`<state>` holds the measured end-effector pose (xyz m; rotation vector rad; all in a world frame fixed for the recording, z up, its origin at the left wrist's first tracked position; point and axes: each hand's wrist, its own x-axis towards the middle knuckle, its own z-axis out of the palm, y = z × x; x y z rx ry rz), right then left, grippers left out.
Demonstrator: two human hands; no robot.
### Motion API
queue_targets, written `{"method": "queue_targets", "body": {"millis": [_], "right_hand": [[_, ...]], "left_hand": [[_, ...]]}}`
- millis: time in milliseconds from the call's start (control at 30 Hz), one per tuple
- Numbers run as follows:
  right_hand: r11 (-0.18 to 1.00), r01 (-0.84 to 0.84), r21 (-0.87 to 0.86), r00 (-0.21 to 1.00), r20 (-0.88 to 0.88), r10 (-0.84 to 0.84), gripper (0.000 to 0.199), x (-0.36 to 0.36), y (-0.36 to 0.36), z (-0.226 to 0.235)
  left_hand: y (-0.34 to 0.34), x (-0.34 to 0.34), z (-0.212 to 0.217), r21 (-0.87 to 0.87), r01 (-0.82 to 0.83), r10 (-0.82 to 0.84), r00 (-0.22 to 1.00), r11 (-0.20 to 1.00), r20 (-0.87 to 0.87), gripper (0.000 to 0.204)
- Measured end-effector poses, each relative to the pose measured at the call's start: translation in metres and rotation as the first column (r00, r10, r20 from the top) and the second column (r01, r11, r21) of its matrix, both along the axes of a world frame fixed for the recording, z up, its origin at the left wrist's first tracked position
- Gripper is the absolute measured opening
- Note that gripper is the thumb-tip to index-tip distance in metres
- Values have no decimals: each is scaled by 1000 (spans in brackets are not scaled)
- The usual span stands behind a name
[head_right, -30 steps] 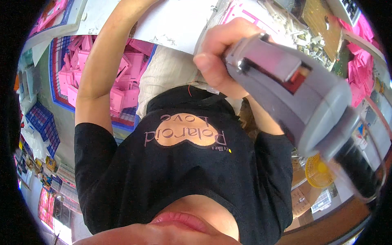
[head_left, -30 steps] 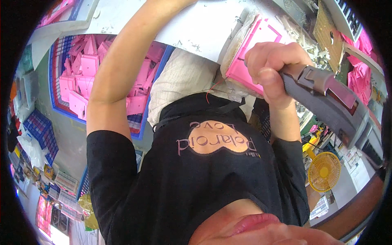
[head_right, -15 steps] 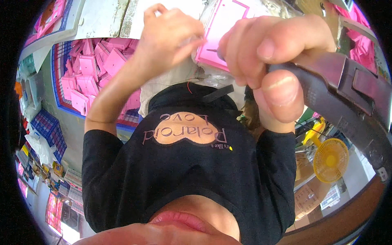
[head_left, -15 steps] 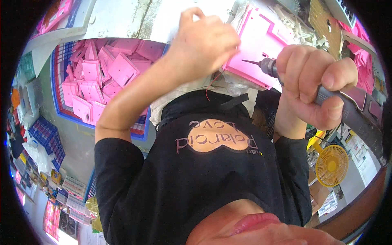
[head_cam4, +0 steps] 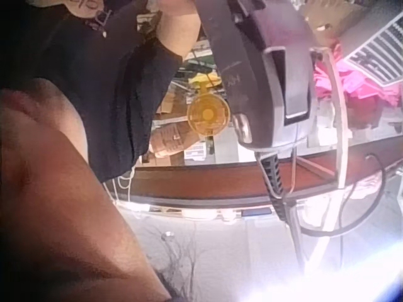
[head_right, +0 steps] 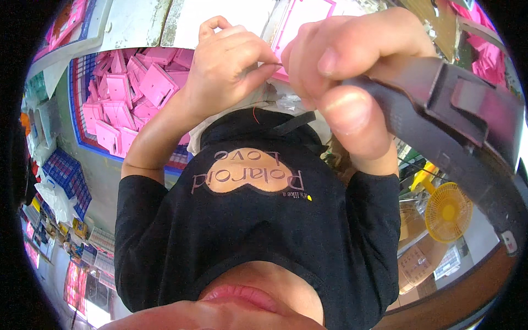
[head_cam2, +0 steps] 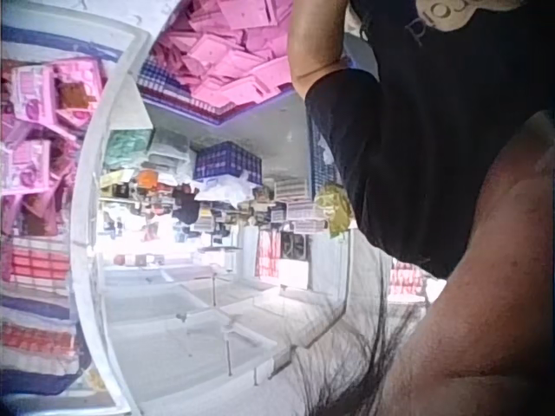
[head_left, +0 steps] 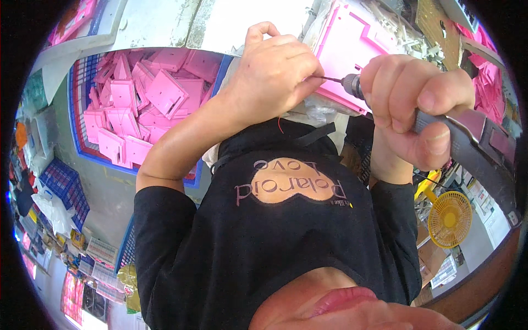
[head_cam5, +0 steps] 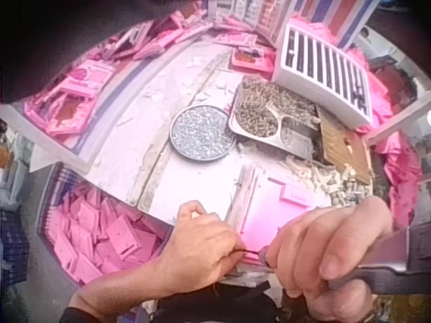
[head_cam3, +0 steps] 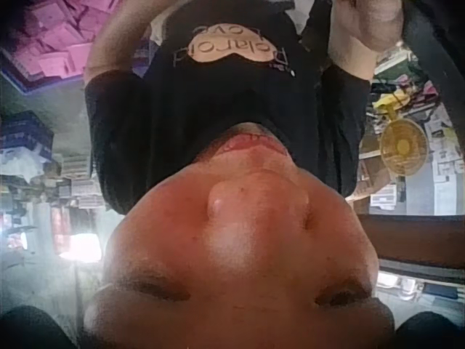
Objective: Assembling the internal components of a pink toy camera shell, including soldering wires and using a power screwdriver.
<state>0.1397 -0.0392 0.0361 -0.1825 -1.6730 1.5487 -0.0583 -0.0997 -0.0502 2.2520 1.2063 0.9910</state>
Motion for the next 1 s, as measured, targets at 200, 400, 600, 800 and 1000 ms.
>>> {"method": "queue_targets", "body": {"millis": [200, 400, 600, 800, 1000], "right_hand": [[989, 40, -142, 999, -29, -45, 25, -4, -21, -23], [984, 159, -82, 979, 141, -146, 24, -14, -33, -32], [970, 166, 179, 918, 330, -218, 23, -10, -39, -26], [974, 227, 6, 973, -32, -227, 27, 44, -3, -20], [871, 483, -87, 863, -121, -491, 25, 124, 12, -39]], "left_hand": [[6, -7, 0, -21, 152, -153, 985, 988, -83, 60], [7, -7, -11, -52, 171, -178, 962, 984, -207, 62], [6, -3, -18, -1, 146, -144, 972, 989, -183, 53], [16, 0, 1, -19, 158, -157, 950, 987, -270, 55], [43, 78, -6, 168, 141, -121, 984, 976, -128, 44]]}}
